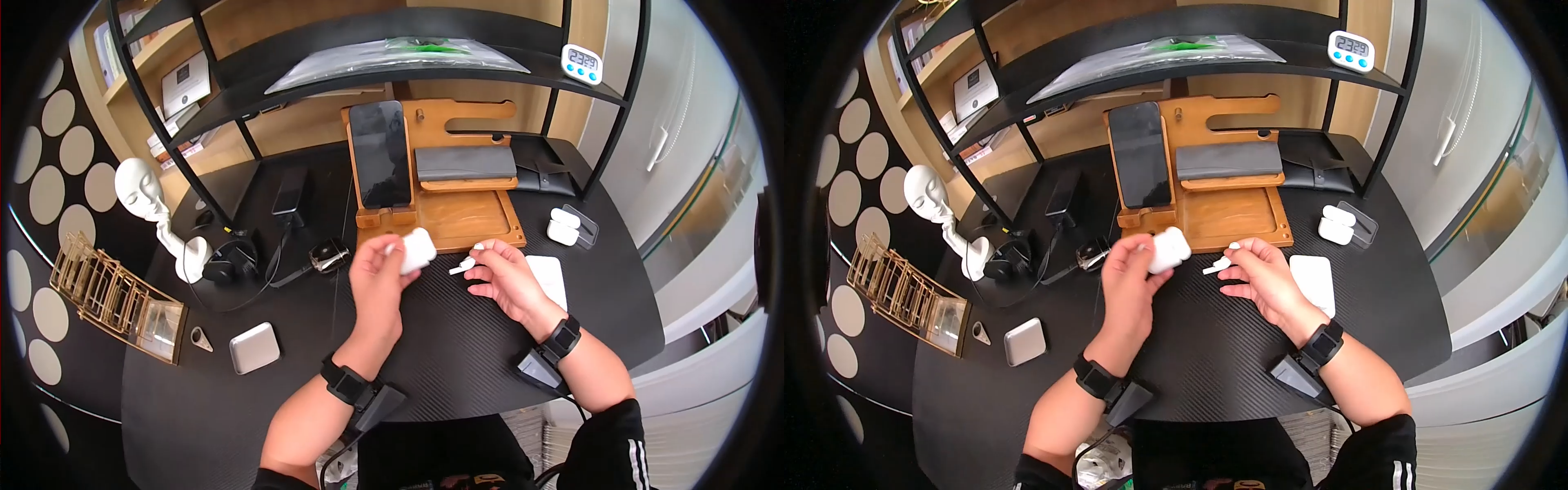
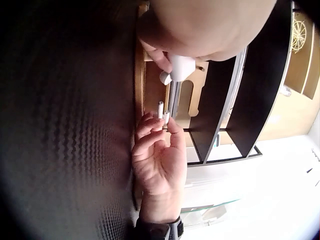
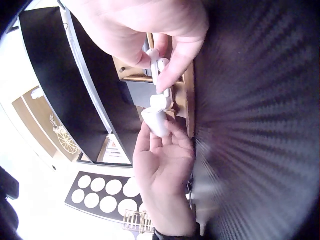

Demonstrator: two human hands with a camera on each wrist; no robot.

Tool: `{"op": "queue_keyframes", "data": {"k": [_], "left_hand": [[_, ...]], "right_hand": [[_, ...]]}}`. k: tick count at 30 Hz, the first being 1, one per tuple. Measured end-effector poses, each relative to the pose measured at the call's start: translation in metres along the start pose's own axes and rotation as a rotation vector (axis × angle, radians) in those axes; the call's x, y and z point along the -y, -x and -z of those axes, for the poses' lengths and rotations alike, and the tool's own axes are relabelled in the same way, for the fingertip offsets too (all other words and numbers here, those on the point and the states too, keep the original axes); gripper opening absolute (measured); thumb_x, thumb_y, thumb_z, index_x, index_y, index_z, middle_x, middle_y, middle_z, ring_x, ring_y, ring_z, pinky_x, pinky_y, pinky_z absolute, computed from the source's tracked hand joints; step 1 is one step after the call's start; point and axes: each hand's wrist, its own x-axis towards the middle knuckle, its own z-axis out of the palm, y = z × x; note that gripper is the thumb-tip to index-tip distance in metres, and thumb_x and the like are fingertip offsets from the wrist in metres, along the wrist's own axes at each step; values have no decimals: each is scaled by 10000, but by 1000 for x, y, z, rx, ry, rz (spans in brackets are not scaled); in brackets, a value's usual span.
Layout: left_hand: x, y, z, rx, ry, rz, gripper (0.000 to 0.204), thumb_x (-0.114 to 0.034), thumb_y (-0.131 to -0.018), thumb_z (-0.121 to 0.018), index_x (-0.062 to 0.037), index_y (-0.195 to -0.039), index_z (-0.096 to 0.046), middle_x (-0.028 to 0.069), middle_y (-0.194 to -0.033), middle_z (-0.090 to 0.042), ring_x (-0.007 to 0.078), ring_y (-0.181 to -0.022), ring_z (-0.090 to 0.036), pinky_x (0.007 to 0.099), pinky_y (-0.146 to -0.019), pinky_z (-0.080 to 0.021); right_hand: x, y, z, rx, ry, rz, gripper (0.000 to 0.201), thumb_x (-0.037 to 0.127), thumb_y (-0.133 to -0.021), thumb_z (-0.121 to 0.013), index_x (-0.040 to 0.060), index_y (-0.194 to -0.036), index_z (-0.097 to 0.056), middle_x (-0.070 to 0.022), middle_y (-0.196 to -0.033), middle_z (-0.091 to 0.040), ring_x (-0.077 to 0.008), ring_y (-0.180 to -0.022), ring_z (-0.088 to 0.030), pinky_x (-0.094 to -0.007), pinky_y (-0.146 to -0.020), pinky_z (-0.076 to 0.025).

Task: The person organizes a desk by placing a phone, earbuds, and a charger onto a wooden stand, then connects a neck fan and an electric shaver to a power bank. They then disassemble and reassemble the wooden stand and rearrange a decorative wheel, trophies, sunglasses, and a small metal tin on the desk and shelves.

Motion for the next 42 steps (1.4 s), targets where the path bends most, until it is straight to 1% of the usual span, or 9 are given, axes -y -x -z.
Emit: {"op": "queue_keyframes", "data": {"k": [3,6,10,14,20,27,33,39,42], "left_hand": [[-4,-6,7,-89,118,-90,121,-194,-926,-528,-111,-1013,-544,34,-1009,-597,147,-890,-566,290,-738,-470],[-6,-6,6,-129,130,-105,108,-185,-927,-512,-113,-1004,-538,35,-1004,-591,148,-890,-562,298,-736,-470],[-3,-4,4,-81,129,-126,116,-178,-921,-513,-105,-1009,-534,41,-1005,-588,155,-889,-563,302,-737,-469],[-3,-5,6,-71,165,-102,113,-168,-919,-523,-76,-983,-541,55,-975,-599,152,-865,-591,289,-692,-495],[-2,-6,5,13,68,141,135,-140,-900,-505,-71,-1012,-536,58,-988,-590,160,-908,-578,309,-757,-488],[6,-14,13,13,19,-65,122,-116,-907,-499,-60,-1008,-538,45,-958,-597,127,-883,-568,283,-766,-456],[-7,-16,15,-190,126,-153,121,-173,-899,-515,-86,-974,-552,24,-935,-595,111,-844,-552,266,-707,-426],[-11,-35,41,-355,405,149,103,-225,-843,-564,-131,-887,-563,-1,-820,-566,115,-719,-511,257,-612,-404],[-17,-36,51,-305,301,182,88,-204,-828,-555,-124,-864,-561,-3,-761,-565,112,-636,-500,254,-537,-395]], "right_hand": [[-2,0,-2,38,87,24,160,68,-880,-567,15,-1025,-526,-56,-918,-608,-141,-780,-644,-290,-656,-572],[-5,2,-10,205,298,42,409,43,-883,-551,-5,-1276,-449,-114,-1100,-613,-207,-942,-645,-294,-757,-561],[-8,7,-19,452,222,19,522,29,-902,-506,9,-1390,-322,-171,-1393,-391,-250,-1166,-526,-364,-874,-518],[-4,8,-20,449,343,31,422,32,-909,-492,18,-1325,-428,-153,-1309,-494,-261,-1156,-540,-369,-858,-529],[-9,4,-18,409,371,-16,285,28,-909,-501,6,-1193,-518,-118,-1203,-563,-229,-1087,-583,-332,-807,-550],[-4,8,-22,386,387,-8,256,22,-911,-489,8,-1162,-534,-105,-1177,-571,-216,-1051,-599,-319,-795,-551],[-4,6,-20,441,460,-22,257,40,-910,-492,3,-1163,-521,-96,-1133,-569,-201,-1025,-600,-327,-793,-547],[-7,5,-15,476,421,-7,285,-20,-892,-438,12,-1164,-517,-88,-1153,-567,-205,-1013,-604,-331,-807,-538],[-8,5,-14,490,403,-3,256,16,-905,-484,21,-1157,-526,-77,-1139,-573,-194,-992,-611,-322,-800,-538]]}}
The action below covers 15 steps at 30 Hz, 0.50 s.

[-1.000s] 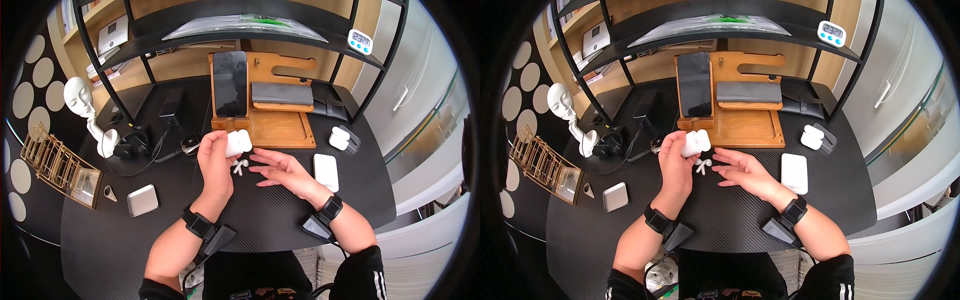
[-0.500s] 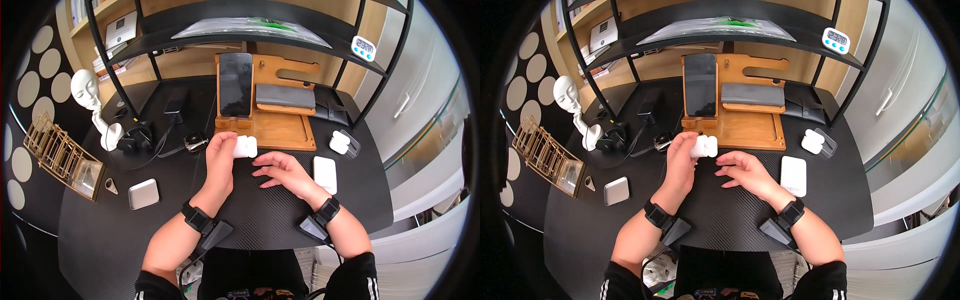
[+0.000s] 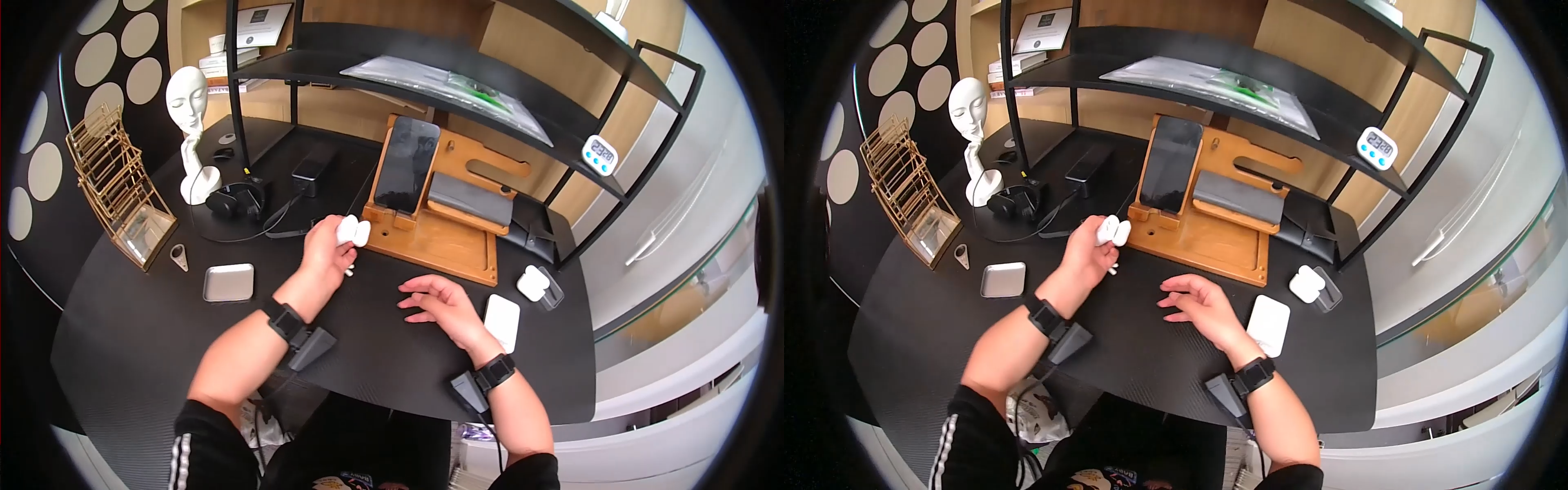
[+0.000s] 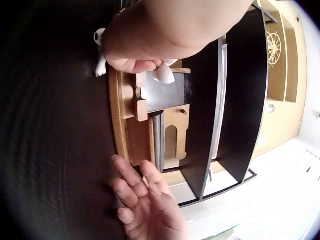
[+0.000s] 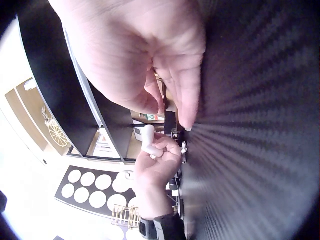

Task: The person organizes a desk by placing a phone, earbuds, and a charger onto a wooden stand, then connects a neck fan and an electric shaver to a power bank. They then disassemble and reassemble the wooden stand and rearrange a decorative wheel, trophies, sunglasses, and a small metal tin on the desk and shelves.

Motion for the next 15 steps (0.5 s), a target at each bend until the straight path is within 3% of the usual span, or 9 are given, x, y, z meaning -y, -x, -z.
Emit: {"op": "queue_keyframes", "data": {"k": [3,6,15], "left_hand": [[-14,2,17,80,-184,-25,85,-181,-834,-529,-112,-875,-557,18,-762,-578,108,-611,-517,241,-486,-369],[-29,13,27,42,-368,-127,93,-169,-846,-509,-114,-869,-580,-6,-727,-568,99,-594,-508,228,-458,-329],[-60,29,57,0,-448,-230,100,-179,-856,-519,-96,-876,-572,15,-742,-582,92,-617,-535,218,-500,-423]], "right_hand": [[0,1,0,10,10,14,237,42,-911,-510,20,-1145,-537,-70,-1114,-581,-183,-977,-616,-312,-793,-539],[-1,1,-1,21,33,27,224,39,-912,-498,17,-1130,-547,-79,-1120,-586,-187,-977,-616,-310,-800,-537],[-5,3,1,34,26,42,209,42,-908,-520,15,-1113,-557,-59,-1072,-594,-158,-941,-620,-291,-786,-534]]}}
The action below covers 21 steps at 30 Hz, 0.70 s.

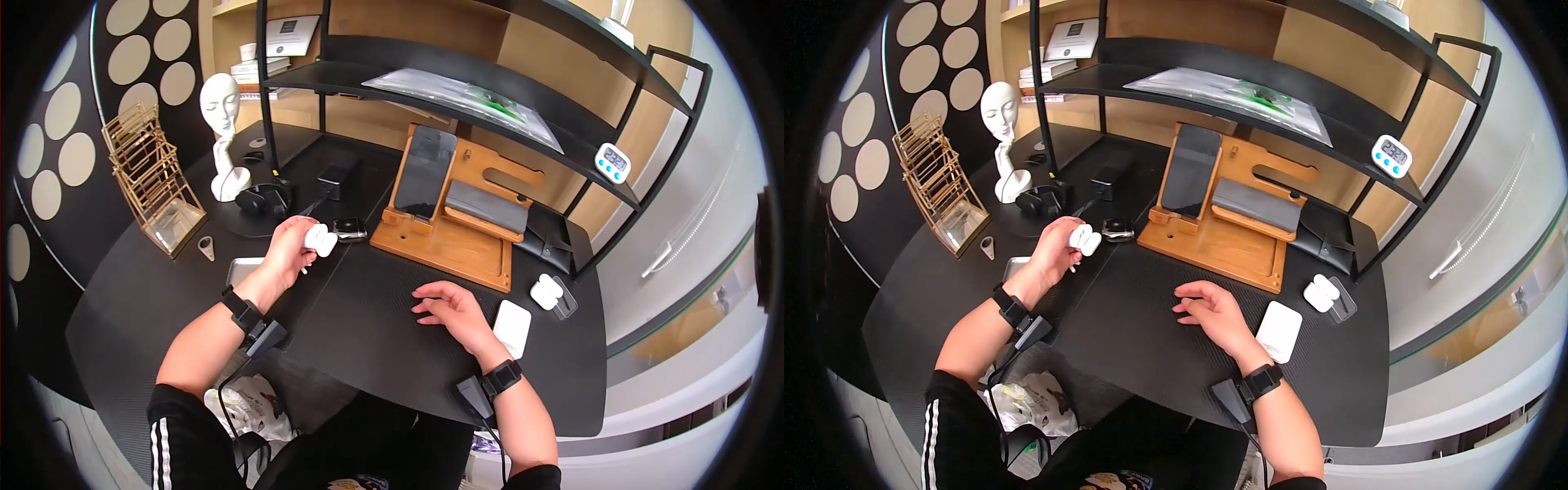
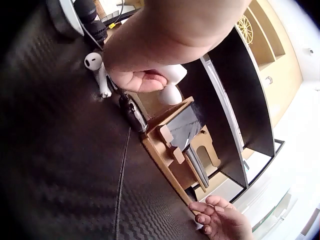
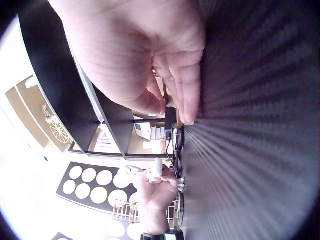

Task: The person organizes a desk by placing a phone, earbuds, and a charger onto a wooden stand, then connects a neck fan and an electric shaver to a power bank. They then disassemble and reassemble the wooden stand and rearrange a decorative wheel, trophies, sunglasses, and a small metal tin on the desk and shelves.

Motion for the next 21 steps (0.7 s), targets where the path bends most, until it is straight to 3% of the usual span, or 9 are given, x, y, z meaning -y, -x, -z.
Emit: {"op": "queue_keyframes", "data": {"k": [7,10,16,21], "left_hand": [[-40,24,58,154,-145,-58,89,-163,-878,-532,-110,-921,-589,-30,-802,-606,60,-695,-578,212,-545,-459],[-56,38,99,70,-306,-76,102,-192,-892,-545,-107,-933,-586,-42,-777,-582,50,-680,-560,200,-525,-448],[-72,73,157,36,-675,-46,170,-276,-891,-600,-125,-964,-580,-73,-739,-563,-2,-616,-498,149,-484,-354],[-70,70,181,146,-711,54,161,-234,-858,-654,-117,-911,-558,-68,-721,-560,2,-604,-490,152,-483,-338]], "right_hand": [[0,0,0,4,10,9,202,36,-904,-523,13,-1102,-562,-58,-1055,-603,-154,-922,-623,-285,-779,-533],[1,0,0,-2,26,9,215,6,-900,-473,17,-1094,-566,-85,-1100,-601,-174,-940,-620,-291,-789,-532],[-2,0,3,16,11,6,199,50,-912,-515,3,-1100,-561,-78,-1076,-597,-160,-929,-615,-286,-794,-530],[-1,0,3,4,10,-6,204,45,-910,-521,5,-1106,-560,-79,-1072,-599,-162,-922,-619,-288,-792,-535]]}}
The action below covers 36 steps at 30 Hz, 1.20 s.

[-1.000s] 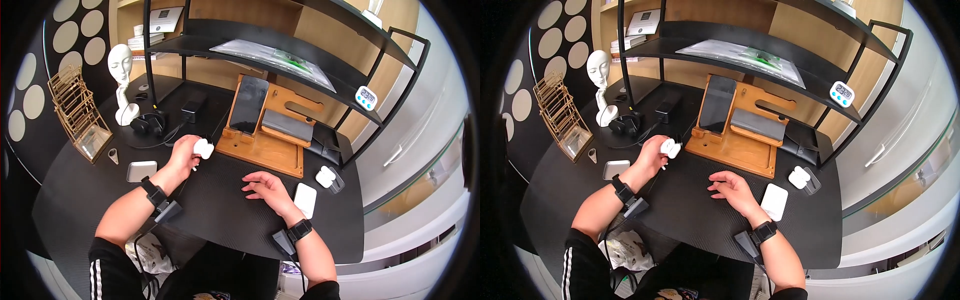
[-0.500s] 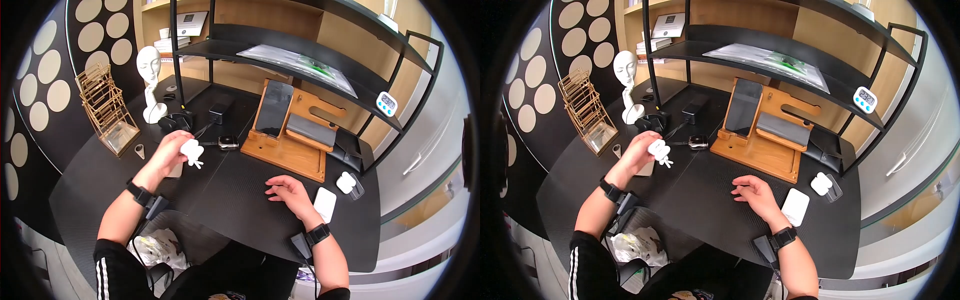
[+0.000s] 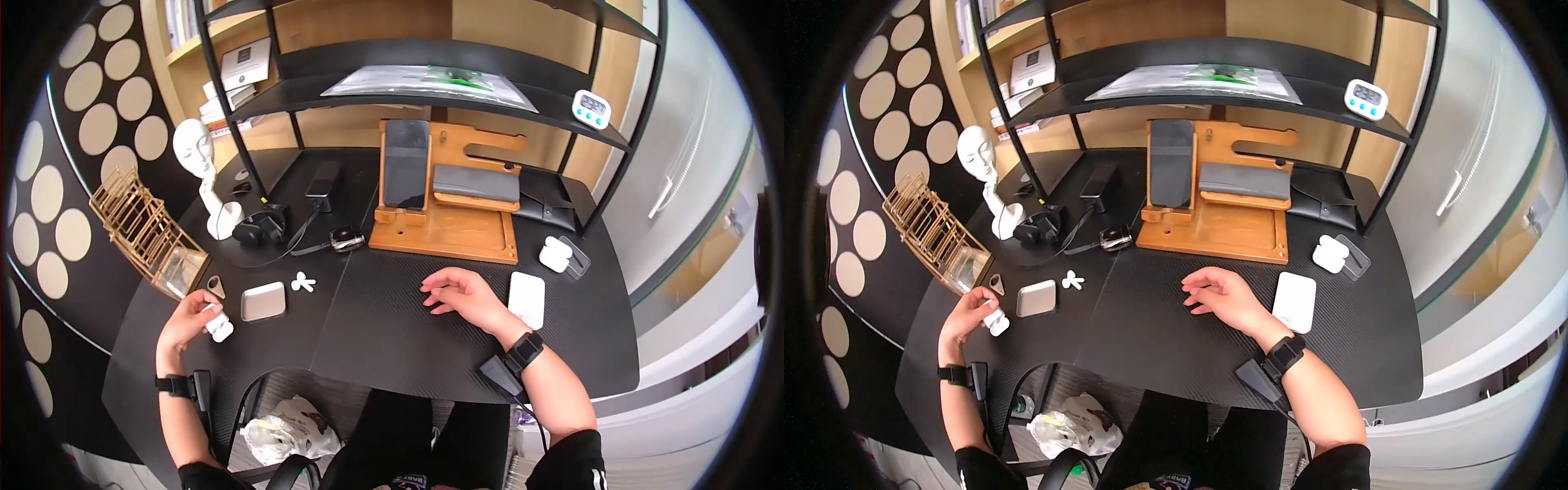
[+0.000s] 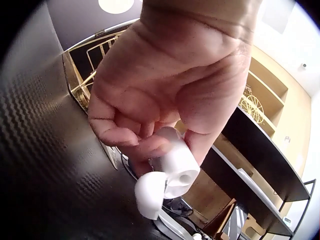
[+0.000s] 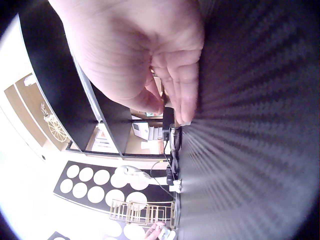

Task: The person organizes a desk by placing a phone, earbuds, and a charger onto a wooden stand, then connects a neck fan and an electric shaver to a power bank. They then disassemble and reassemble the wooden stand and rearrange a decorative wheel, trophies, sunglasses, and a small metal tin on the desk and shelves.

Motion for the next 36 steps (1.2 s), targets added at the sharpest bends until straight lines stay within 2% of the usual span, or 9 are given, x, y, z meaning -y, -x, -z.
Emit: {"op": "queue_keyframes", "data": {"k": [7,9,10,12,15,17,21,29,36], "left_hand": [[11,-4,11,-61,-122,12,135,-174,-839,-658,-56,-885,-610,-22,-737,-595,59,-614,-516,215,-534,-420],[32,-10,25,-339,-538,-177,183,-167,-811,-672,-19,-897,-605,44,-751,-630,135,-648,-580,273,-586,-467],[14,-1,19,-448,-651,-140,216,-150,-786,-681,1,-917,-600,113,-758,-644,196,-689,-623,310,-626,-486],[-8,8,12,-521,-657,-199,213,-138,-787,-674,-8,-940,-603,136,-747,-636,215,-685,-630,321,-611,-480],[-75,36,-38,-456,-666,-286,238,-140,-787,-675,-17,-977,-603,127,-778,-636,218,-674,-627,314,-609,-479],[-128,53,-101,-215,-666,-410,283,-149,-776,-691,-30,-1014,-595,111,-817,-637,221,-676,-626,307,-605,-482],[-165,34,-156,27,-664,-587,333,-193,-768,-702,-53,-1050,-590,96,-829,-626,246,-734,-637,327,-647,-495],[-208,-107,-296,-87,-651,-1197,343,-102,-761,-648,-36,-1086,-557,146,-1115,-544,332,-1066,-514,384,-908,-432],[-226,-154,-355,-214,-895,-1324,499,-203,-688,-735,-76,-1132,-546,160,-1090,-538,329,-1082,-498,445,-932,-379]], "right_hand": [[1,-1,-2,-9,36,-3,205,41,-909,-520,11,-1107,-565,-89,-1062,-605,-165,-906,-627,-293,-786,-539],[1,-1,-1,-5,19,-2,204,39,-910,-516,12,-1105,-565,-87,-1057,-605,-163,-906,-624,-291,-786,-538],[0,-1,-1,11,6,-1,202,38,-910,-512,13,-1103,-565,-85,-1052,-605,-160,-906,-622,-290,-786,-538],[-4,-2,2,13,-9,25,200,36,-907,-504,7,-1095,-564,-85,-1041,-597,-158,-895,-619,-290,-777,-538],[-5,-5,-1,9,-18,33,200,28,-895,-487,0,-1078,-564,-89,-1017,-587,-154,-873,-615,-289,-758,-540],[-6,-4,2,42,-15,39,198,39,-896,-491,1,-1076,-564,-93,-1017,-586,-151,-856,-613,-284,-745,-541],[-4,-3,5,23,19,18,204,26,-893,-490,20,-1081,-570,-86,-1041,-596,-148,-876,-613,-287,-766,-532],[-18,-12,3,66,-68,71,172,100,-899,-545,15,-1045,-575,-76,-936,-602,-137,-783,-619,-270,-653,-544],[-16,-19,12,146,-166,33,204,94,-896,-495,25,-1082,-541,-83,-941,-584,-143,-784,-620,-295,-620,-562]]}}
